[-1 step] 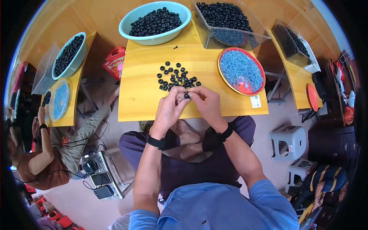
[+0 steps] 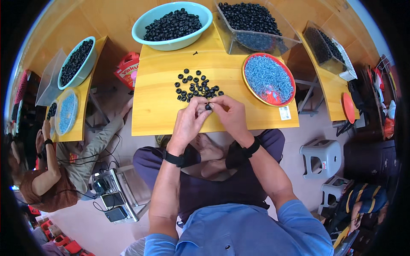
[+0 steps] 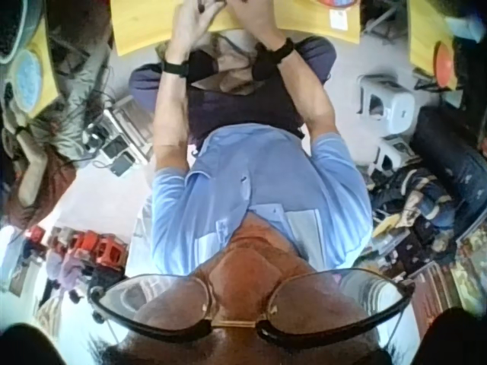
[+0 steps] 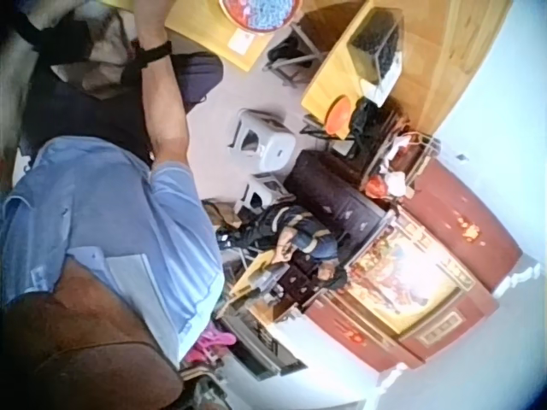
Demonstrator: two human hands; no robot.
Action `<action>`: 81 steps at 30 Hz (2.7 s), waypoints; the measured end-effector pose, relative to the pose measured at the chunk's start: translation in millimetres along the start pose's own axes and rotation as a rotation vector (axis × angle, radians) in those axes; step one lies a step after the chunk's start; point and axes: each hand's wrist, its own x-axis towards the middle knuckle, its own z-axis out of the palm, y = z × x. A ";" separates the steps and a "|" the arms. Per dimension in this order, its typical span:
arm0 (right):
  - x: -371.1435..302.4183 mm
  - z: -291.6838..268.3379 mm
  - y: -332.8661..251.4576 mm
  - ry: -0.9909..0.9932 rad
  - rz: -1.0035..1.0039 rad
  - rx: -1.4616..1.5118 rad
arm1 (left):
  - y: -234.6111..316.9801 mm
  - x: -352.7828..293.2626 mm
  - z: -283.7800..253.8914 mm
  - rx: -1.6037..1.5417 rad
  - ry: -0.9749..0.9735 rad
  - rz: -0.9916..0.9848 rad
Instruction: Manually assembling small black plastic components by inserting tiny blue pins into them.
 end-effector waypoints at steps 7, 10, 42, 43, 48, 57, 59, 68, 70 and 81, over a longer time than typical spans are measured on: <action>5.3 -4.3 7.1 -0.072 0.114 0.133 | -0.6 0.1 1.1 0.034 0.018 0.057; 5.7 -6.5 7.5 -0.121 0.105 0.189 | 0.4 0.1 1.4 0.012 0.039 0.021; 3.9 -0.8 -3.7 -0.105 0.062 -0.035 | 2.4 -2.9 4.9 0.270 0.044 0.094; 4.7 -0.7 -3.5 -0.114 0.051 -0.032 | 2.2 -2.6 4.6 0.290 0.030 0.089; 4.9 -0.4 -3.2 -0.148 0.028 -0.029 | -0.1 -3.7 2.8 0.305 0.025 0.144; 2.7 0.8 2.3 -0.186 0.071 0.038 | -2.0 -8.1 3.9 0.276 0.069 0.170; 2.5 -1.0 0.4 -0.152 0.160 0.110 | 0.1 -6.8 2.2 0.206 0.045 0.109; 2.5 -5.0 2.2 -0.183 0.163 0.104 | -0.3 -8.0 4.7 0.219 0.103 0.140; 3.6 -5.4 2.8 -0.193 0.144 0.106 | -2.1 -7.0 4.8 0.231 0.095 0.137; 10.3 -0.7 -0.9 -0.182 0.120 0.084 | -0.4 -0.2 -1.5 0.243 0.078 0.126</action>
